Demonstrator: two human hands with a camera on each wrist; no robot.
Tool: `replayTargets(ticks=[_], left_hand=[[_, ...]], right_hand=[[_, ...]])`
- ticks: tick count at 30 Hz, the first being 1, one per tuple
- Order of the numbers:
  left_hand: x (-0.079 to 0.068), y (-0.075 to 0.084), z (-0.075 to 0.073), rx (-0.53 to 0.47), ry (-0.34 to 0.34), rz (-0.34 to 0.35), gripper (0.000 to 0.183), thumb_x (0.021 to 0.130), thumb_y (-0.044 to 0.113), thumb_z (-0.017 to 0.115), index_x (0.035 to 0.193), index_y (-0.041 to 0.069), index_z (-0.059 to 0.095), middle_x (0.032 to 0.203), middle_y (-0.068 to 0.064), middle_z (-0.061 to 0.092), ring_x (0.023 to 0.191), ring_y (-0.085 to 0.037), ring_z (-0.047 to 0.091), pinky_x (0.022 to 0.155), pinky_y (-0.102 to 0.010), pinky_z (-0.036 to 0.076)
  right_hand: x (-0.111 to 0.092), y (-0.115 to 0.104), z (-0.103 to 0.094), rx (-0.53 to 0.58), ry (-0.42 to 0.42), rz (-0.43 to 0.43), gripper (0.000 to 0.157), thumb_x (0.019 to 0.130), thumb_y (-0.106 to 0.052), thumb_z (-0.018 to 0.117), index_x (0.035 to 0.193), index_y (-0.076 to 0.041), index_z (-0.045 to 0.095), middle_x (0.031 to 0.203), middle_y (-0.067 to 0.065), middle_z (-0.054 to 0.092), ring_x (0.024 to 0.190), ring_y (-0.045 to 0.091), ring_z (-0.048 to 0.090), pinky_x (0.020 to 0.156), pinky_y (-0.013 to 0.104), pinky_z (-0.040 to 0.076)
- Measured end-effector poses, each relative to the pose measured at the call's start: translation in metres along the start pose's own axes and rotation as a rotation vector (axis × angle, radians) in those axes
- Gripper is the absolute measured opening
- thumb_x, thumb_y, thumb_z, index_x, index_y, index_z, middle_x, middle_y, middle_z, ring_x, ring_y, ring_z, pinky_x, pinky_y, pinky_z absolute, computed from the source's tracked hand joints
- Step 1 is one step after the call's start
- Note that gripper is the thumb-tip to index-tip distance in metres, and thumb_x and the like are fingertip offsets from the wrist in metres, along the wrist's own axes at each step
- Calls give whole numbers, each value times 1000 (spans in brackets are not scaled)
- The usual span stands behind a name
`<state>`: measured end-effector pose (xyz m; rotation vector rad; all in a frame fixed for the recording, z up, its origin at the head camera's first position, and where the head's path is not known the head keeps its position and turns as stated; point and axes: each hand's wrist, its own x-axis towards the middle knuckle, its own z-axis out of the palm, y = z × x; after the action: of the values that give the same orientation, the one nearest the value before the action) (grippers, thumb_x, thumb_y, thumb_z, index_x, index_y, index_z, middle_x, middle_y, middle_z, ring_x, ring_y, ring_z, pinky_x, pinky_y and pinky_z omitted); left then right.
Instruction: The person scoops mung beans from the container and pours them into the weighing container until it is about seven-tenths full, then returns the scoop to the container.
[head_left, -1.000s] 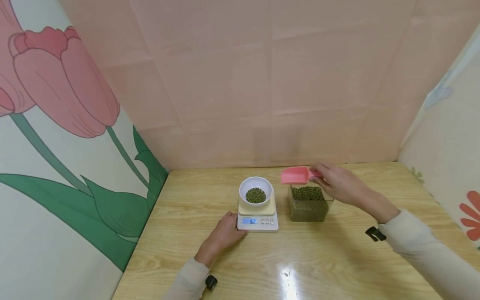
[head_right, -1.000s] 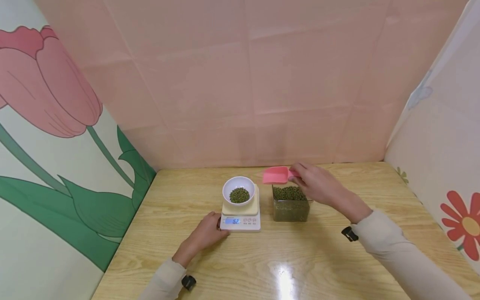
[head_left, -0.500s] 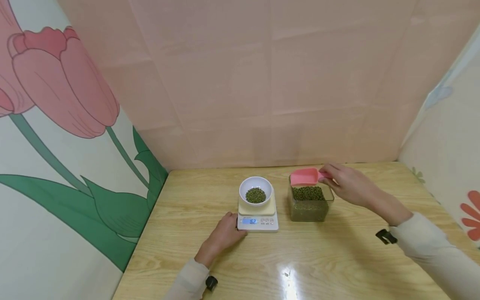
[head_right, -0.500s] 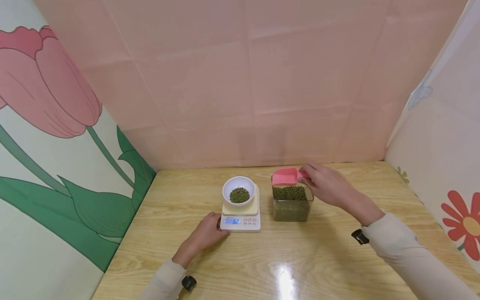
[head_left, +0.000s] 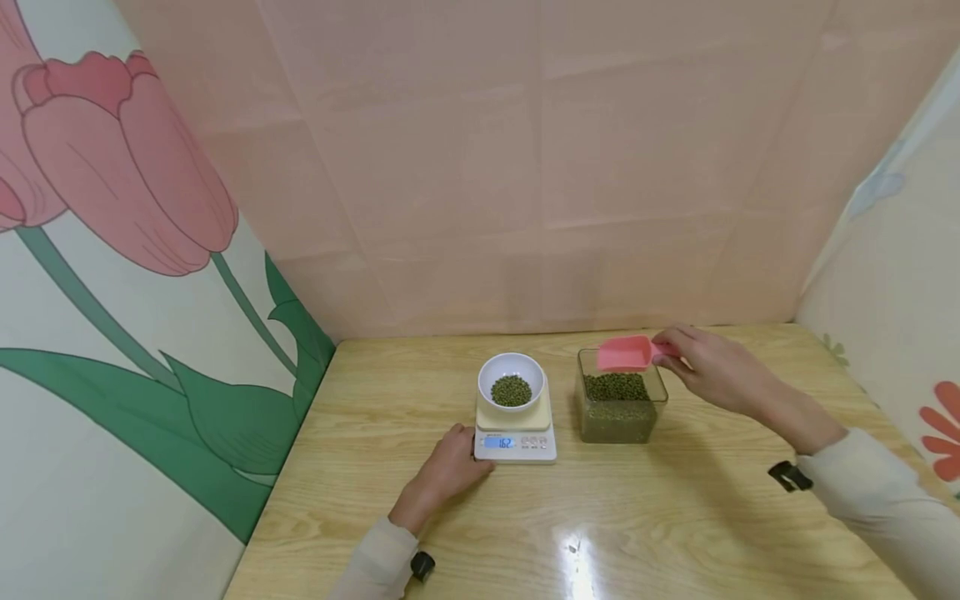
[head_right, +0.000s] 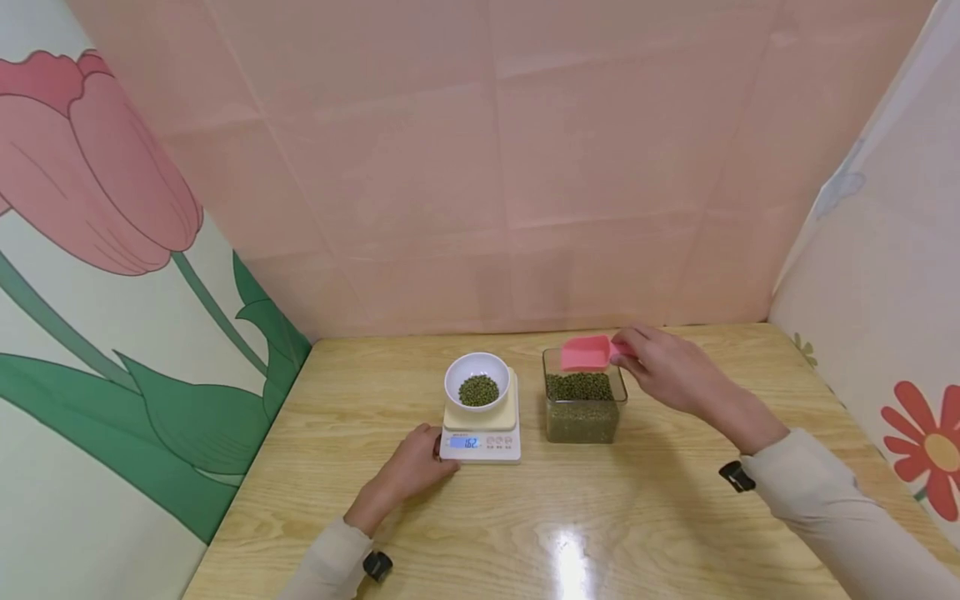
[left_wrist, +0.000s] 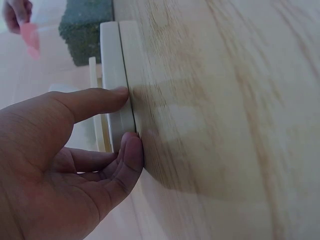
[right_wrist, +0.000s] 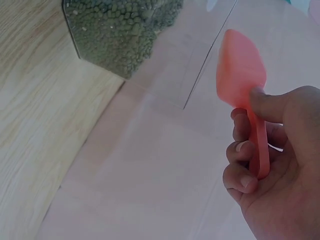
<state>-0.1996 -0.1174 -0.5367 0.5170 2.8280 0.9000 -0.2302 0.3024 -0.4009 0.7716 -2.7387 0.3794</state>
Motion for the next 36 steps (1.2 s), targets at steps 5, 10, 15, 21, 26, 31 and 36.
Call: replayTargets(ticks=[5, 10, 15, 21, 26, 31, 36], left_hand=[[0, 0, -1, -4, 1, 3, 46, 91, 21, 82, 133, 7, 71, 106, -5, 70, 95, -16, 56, 83, -36, 55], [-1, 0, 0, -11, -2, -1, 46, 91, 21, 82, 134, 8, 70, 107, -5, 70, 97, -16, 56, 85, -37, 55], [0, 0, 0, -15, -2, -5, 46, 91, 20, 83, 133, 7, 71, 107, -5, 70, 96, -17, 56, 85, -37, 55], [0, 0, 0, -15, -3, -6, 48, 90, 19, 83, 135, 6, 70, 109, -7, 71, 98, -18, 57, 86, -39, 56], [0, 0, 0, -13, -7, -9, 49, 91, 20, 82, 136, 7, 69, 109, -8, 71, 99, -18, 57, 87, -40, 56], [1, -1, 0, -14, -7, -3, 48, 92, 20, 82, 136, 7, 69, 110, -7, 71, 99, -18, 57, 87, -39, 56], [0, -1, 0, -6, -3, 1, 48, 91, 20, 83, 135, 7, 70, 109, -8, 72, 99, -18, 58, 87, -39, 57]], right_hand=[[-1, 1, 0, -19, 7, -7, 25, 98, -14, 77, 118, -1, 70, 113, 16, 75, 98, 35, 74, 83, 57, 60], [-2, 2, 1, -34, -1, -17, 25, 95, -12, 80, 116, -2, 70, 111, 15, 75, 95, 32, 74, 81, 56, 61], [-1, 2, -1, -43, 0, -37, 23, 92, -11, 82, 112, -2, 73, 104, 11, 75, 89, 27, 73, 76, 51, 61], [-1, 1, -2, -44, -4, -68, 18, 91, -9, 83, 107, -2, 78, 100, 8, 75, 86, 25, 73, 75, 47, 62], [1, -1, -1, -59, -2, -86, 17, 90, -9, 83, 106, -2, 79, 100, 10, 75, 88, 28, 73, 78, 49, 62], [2, -2, 0, -66, -11, -90, 16, 90, -7, 82, 105, -2, 80, 100, 10, 75, 88, 28, 73, 78, 50, 62], [3, -2, 3, -66, 6, -112, 17, 87, -5, 83, 104, -1, 80, 98, 10, 74, 88, 29, 73, 78, 50, 62]])
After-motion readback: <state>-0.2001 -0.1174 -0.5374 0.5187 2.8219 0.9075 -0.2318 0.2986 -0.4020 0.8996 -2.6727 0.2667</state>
